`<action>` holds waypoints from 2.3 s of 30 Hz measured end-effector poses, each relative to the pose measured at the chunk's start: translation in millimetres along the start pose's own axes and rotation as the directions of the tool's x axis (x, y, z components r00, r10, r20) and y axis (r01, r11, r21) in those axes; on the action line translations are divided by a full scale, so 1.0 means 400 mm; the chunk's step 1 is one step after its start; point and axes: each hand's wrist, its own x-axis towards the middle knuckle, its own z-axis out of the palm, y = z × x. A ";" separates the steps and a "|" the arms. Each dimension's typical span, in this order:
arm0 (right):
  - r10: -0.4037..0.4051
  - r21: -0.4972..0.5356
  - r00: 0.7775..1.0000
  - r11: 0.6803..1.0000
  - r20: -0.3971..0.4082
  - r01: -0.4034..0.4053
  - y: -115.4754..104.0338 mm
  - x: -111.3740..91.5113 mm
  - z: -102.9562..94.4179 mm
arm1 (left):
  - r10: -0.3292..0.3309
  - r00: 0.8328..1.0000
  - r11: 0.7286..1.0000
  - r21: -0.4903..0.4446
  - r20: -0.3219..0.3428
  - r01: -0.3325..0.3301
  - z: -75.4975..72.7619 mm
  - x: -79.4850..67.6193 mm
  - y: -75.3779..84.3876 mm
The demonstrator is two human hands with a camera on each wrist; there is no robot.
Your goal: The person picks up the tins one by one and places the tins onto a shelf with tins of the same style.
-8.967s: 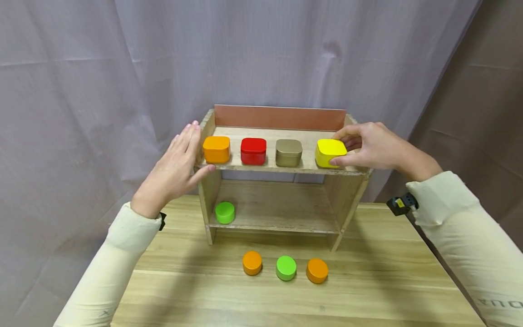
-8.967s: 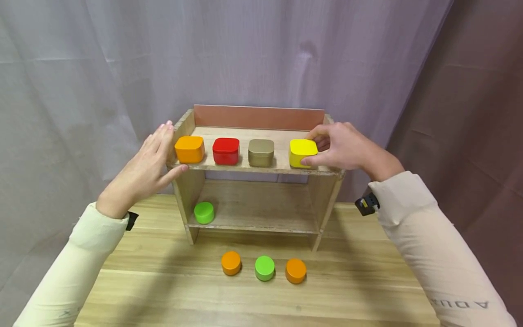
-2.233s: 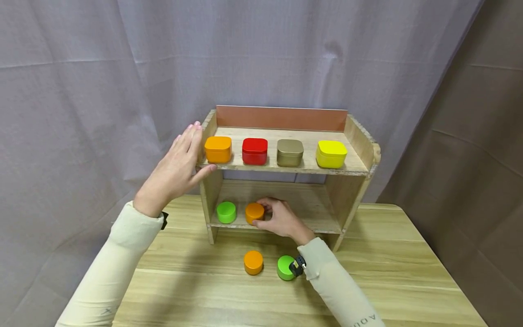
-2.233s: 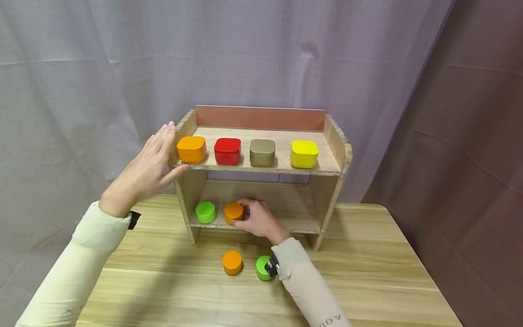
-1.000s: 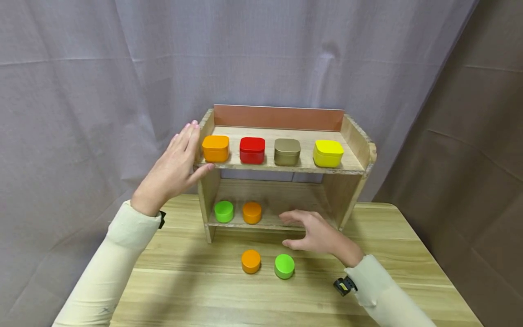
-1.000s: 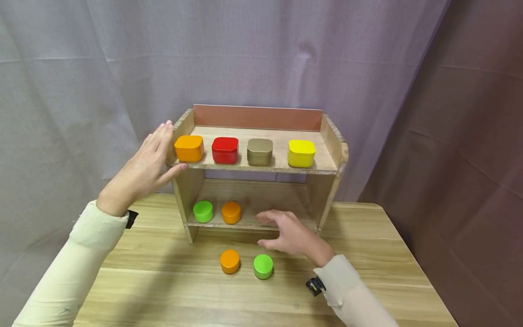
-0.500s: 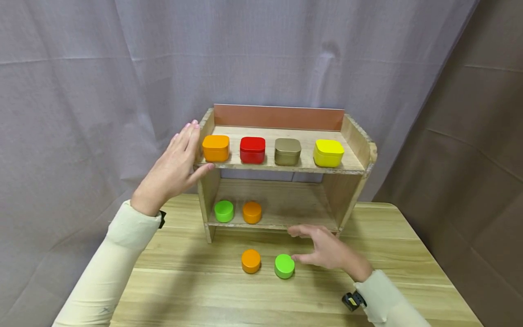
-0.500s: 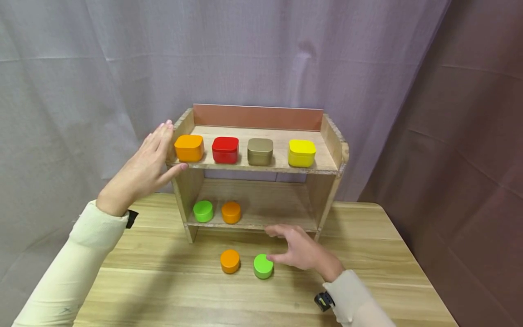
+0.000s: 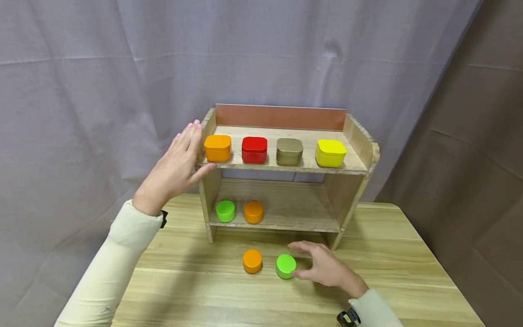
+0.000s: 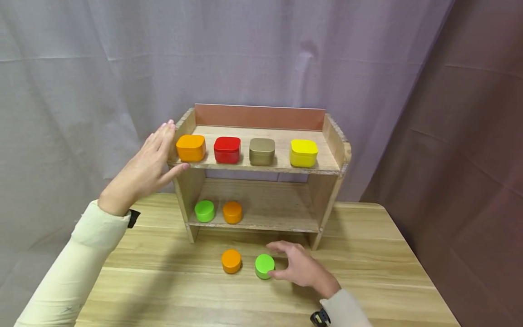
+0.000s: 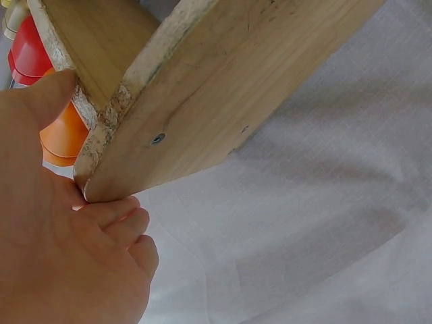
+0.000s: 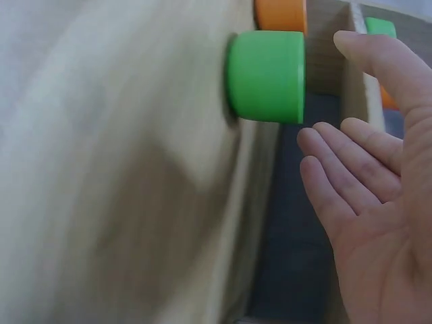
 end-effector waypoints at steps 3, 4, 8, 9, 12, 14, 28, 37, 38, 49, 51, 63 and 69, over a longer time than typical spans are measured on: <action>0.002 0.026 1.000 1.000 -0.013 -0.001 0.015 -0.004 0.021 | -0.001 1.000 1.000 -0.002 0.000 0.001 -0.002 0.001 0.001; 0.005 0.038 1.000 0.999 -0.010 -0.005 0.019 -0.005 0.028 | -0.002 1.000 1.000 -0.002 -0.002 0.002 -0.002 0.001 0.001; 0.029 0.086 1.000 0.996 0.011 -0.030 0.039 -0.010 0.055 | -0.002 1.000 1.000 -0.001 -0.002 0.002 -0.002 0.001 0.001; 0.036 0.096 0.999 0.995 0.017 -0.038 0.042 -0.012 0.060 | -0.002 1.000 1.000 0.000 0.001 0.002 -0.002 0.001 0.001; 0.053 0.109 0.998 0.993 0.016 -0.054 0.052 -0.014 0.072 | -0.002 1.000 1.000 0.000 0.008 0.002 0.000 0.001 0.001; 0.064 0.115 0.998 0.991 0.011 -0.065 0.055 -0.015 0.077 | -0.003 1.000 1.000 -0.002 0.010 0.003 0.001 0.000 0.000; 0.050 0.106 0.999 0.993 -0.005 -0.049 0.061 -0.005 0.082 | -0.012 1.000 1.000 -0.002 0.020 0.012 -0.001 0.000 0.003; 0.021 0.092 1.000 0.996 -0.015 -0.019 0.059 0.008 0.075 | 0.004 1.000 1.000 0.001 0.000 -0.004 0.003 0.001 0.005; 0.015 0.090 1.000 0.996 -0.014 -0.014 0.058 0.010 0.072 | 0.007 1.000 1.000 0.003 -0.002 -0.007 0.004 0.001 0.005; -0.009 0.067 1.000 0.998 -0.007 0.009 0.014 0.033 0.006 | 0.001 1.000 1.000 0.009 -0.001 -0.001 0.000 0.001 0.005; -0.014 0.063 1.000 0.998 -0.008 0.015 0.004 0.040 -0.009 | -0.002 1.000 1.000 0.009 0.002 0.002 -0.001 0.001 0.005; -0.091 -0.003 0.995 0.996 -0.044 0.091 -0.055 0.089 -0.104 | 0.002 1.000 1.000 0.017 -0.003 -0.002 0.001 0.001 0.003; -0.066 -0.037 0.994 0.997 -0.083 0.063 -0.081 0.122 -0.139 | 0.001 1.000 1.000 0.013 -0.003 -0.001 0.003 0.002 0.003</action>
